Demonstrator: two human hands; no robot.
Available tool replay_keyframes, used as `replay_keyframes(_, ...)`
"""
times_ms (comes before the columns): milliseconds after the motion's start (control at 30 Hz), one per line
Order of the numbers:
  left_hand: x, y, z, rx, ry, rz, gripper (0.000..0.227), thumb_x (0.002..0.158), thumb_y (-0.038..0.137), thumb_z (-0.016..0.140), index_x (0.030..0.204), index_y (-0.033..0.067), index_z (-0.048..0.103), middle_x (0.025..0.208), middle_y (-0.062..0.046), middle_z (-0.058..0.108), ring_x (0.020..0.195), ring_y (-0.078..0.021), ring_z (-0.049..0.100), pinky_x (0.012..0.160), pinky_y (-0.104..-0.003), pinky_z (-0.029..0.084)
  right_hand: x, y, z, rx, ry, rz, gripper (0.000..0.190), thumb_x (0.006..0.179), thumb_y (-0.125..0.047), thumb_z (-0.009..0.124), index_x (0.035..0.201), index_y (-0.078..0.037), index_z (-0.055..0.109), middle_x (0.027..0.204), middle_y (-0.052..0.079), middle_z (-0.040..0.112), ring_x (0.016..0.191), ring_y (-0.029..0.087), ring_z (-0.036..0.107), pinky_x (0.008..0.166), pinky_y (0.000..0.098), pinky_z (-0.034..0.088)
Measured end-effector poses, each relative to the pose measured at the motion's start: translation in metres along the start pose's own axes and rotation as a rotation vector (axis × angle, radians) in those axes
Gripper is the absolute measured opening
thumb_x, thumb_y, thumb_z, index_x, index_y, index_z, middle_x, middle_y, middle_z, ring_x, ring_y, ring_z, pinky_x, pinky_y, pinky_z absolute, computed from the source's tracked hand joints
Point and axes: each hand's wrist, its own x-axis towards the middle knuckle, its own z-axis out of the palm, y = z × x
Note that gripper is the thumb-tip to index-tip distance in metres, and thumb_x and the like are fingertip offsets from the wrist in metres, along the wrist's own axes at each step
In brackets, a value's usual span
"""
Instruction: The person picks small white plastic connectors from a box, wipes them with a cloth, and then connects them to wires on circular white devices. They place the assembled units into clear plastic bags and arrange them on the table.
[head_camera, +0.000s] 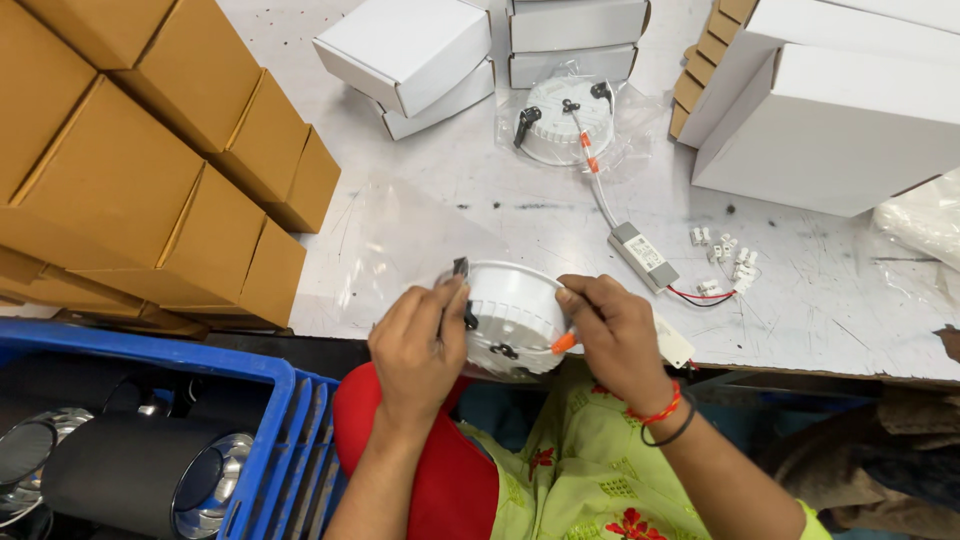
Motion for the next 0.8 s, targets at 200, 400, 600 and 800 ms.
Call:
replay_keyframes(200, 0.013, 0.029, 0.011, -0.013, -0.089, 0.265, 0.012, 0.085, -0.002, 0.072, 0.095, 0.0037, 0.073, 0.077, -0.009, 0.065, 0.069, -0.0275, 0.064, 0.063, -0.041, 0.051, -0.01, 0.009, 0.024, 0.062, 0.065, -0.097, 0.017, 0.094, -0.01, 0.066, 0.105, 0.0, 0.074, 0.076, 0.006, 0.068, 0.067, 0.011, 0.06, 0.061, 0.0279, 0.049)
replay_keyframes(400, -0.003, 0.041, 0.023, -0.116, -0.064, 0.101, 0.008, 0.089, 0.004, 0.075, 0.097, 0.0021, 0.073, 0.077, -0.008, 0.064, 0.068, -0.0254, 0.063, 0.06, -0.038, 0.05, 0.011, 0.051, 0.051, 1.045, 0.104, 0.457, 0.02, 0.101, -0.01, 0.057, 0.108, 0.007, 0.065, 0.092, 0.005, 0.069, 0.082, 0.013, 0.064, 0.073, 0.0277, 0.054)
replay_keyframes(600, -0.025, 0.065, 0.037, -0.264, -0.212, 0.154, 0.011, 0.088, 0.007, 0.076, 0.097, 0.003, 0.07, 0.083, -0.008, 0.062, 0.072, -0.0272, 0.063, 0.066, -0.038, 0.051, -0.001, 0.087, 0.064, 1.324, 0.059, 0.54, 0.019, 0.11, -0.02, 0.056, 0.106, -0.004, 0.066, 0.089, 0.004, 0.065, 0.076, 0.015, 0.061, 0.065, 0.031, 0.051)
replay_keyframes(800, -0.053, 0.035, 0.037, 0.225, 0.101, 0.119, 0.025, 0.068, 0.004, 0.068, 0.091, 0.0002, 0.061, 0.099, -0.018, 0.058, 0.087, -0.0409, 0.063, 0.073, -0.051, 0.054, -0.004, 0.128, 0.063, 1.46, 0.132, 0.866, 0.023, 0.103, -0.027, 0.046, 0.102, -0.011, 0.062, 0.091, 0.004, 0.066, 0.082, 0.02, 0.064, 0.08, 0.0426, 0.055)
